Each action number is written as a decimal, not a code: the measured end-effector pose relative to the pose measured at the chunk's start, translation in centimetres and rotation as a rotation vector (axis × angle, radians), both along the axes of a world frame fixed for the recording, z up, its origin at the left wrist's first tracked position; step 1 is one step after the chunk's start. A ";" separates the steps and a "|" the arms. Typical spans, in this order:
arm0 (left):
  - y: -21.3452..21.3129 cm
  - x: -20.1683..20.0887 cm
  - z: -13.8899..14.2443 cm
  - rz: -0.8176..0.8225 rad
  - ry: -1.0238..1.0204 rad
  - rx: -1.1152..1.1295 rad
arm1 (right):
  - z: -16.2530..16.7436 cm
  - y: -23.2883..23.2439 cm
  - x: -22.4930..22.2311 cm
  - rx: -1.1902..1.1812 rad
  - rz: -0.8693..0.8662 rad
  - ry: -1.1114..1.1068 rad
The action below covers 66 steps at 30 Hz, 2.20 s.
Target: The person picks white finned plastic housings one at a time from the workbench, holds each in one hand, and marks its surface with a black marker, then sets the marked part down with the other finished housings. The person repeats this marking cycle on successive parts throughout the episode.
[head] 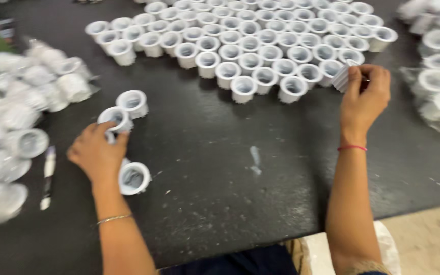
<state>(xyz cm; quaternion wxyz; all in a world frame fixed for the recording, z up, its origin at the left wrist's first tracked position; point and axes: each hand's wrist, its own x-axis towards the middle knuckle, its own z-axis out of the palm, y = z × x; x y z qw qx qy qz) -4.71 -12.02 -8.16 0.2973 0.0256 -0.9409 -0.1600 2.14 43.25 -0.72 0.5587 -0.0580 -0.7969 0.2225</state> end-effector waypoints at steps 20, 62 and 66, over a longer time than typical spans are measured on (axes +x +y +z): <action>13.7 4.2 5.3 -0.667 -0.331 0.106 | -3.6 3.5 -1.3 -0.182 -0.208 -0.422; 13.1 3.3 6.2 -0.712 -0.356 0.260 | 3.2 7.5 -7.2 -0.009 -0.258 -0.592; 12.3 3.1 5.9 -0.723 -0.397 0.359 | 2.1 5.6 -6.4 0.106 -0.216 -0.442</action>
